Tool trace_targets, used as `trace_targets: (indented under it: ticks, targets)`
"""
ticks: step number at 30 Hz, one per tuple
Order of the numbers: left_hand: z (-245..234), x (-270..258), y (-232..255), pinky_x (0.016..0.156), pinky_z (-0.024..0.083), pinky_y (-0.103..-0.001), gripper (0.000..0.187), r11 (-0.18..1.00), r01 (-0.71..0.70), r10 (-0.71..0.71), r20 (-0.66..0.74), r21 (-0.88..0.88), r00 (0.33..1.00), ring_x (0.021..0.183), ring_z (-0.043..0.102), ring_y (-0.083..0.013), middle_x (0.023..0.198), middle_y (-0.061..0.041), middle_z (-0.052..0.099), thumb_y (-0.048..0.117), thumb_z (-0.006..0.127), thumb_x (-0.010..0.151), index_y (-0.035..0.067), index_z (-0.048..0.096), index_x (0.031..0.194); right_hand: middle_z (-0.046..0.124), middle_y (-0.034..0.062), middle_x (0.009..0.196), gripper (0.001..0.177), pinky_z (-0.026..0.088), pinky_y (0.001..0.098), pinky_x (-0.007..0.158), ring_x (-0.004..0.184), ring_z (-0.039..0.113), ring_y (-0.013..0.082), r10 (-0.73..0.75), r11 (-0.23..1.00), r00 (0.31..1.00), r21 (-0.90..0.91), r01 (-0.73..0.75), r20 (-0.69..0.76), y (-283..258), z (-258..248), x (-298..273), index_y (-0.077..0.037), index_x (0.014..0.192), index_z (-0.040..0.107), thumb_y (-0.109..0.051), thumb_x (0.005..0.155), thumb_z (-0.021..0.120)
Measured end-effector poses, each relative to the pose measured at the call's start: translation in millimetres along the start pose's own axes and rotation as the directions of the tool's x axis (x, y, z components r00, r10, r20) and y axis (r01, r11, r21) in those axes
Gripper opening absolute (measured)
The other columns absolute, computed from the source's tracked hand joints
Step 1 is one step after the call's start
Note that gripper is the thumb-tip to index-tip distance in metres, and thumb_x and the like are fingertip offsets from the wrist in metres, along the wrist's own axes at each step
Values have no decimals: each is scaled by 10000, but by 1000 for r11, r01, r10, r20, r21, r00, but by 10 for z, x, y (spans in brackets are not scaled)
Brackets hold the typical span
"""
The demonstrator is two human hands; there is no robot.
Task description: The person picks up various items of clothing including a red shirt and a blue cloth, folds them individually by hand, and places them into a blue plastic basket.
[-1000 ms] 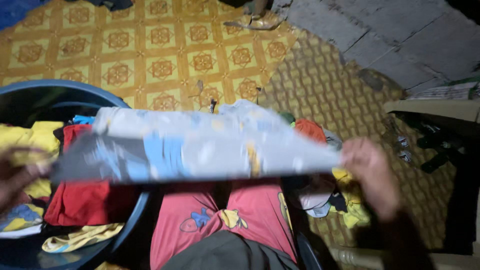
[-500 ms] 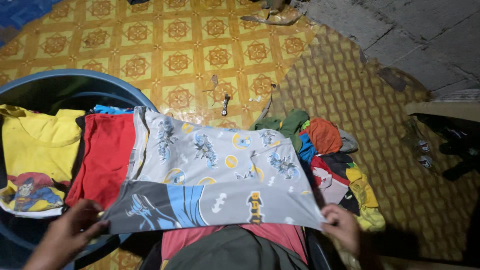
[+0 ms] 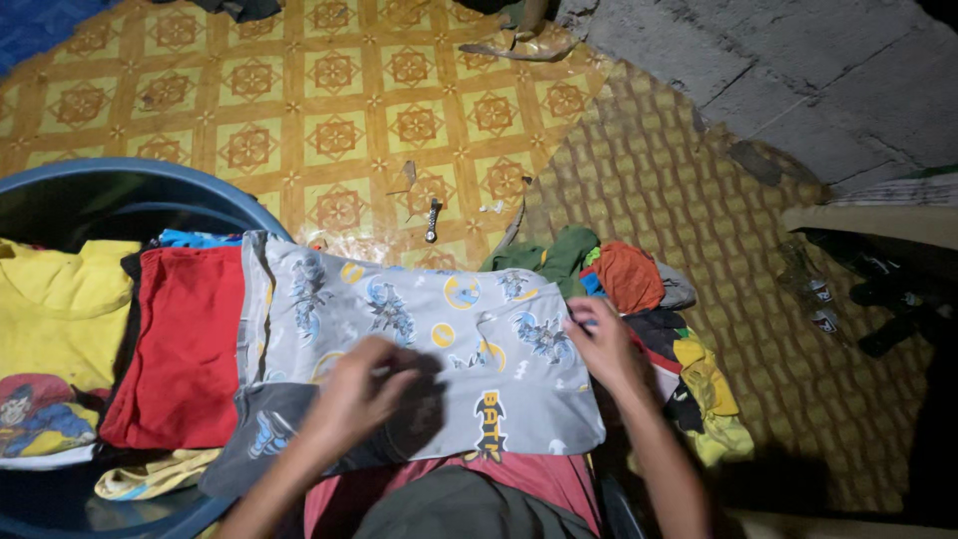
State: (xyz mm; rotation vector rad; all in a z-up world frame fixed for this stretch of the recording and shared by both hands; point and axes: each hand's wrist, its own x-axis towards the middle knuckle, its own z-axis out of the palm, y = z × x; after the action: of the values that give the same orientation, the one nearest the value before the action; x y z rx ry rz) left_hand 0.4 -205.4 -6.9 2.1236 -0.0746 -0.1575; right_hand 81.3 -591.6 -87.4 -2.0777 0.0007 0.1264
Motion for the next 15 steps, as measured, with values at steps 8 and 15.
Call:
trace_targets:
  ticks: [8,15]
  targets:
    - [947,845,203,839,534,-464,560,994,71,-76,75,78,994,973,689,-392,1022,-217,720,304,841,791,18,564,1185,685,66,884,187,487,255,664,776,607,112,191,943,977,257,-210,96,600,363,525,18,1020,674,-40,885,791]
    - [926,857,319,761,548,-424,292,990,139,-141,75,30,987,868,720,-321,960,-141,732,224,823,742,86,681,957,659,42,986,206,505,285,902,975,632,123,-44,888,994,460,-8,101,83,-20,-15,-30,968,607,13,831,756]
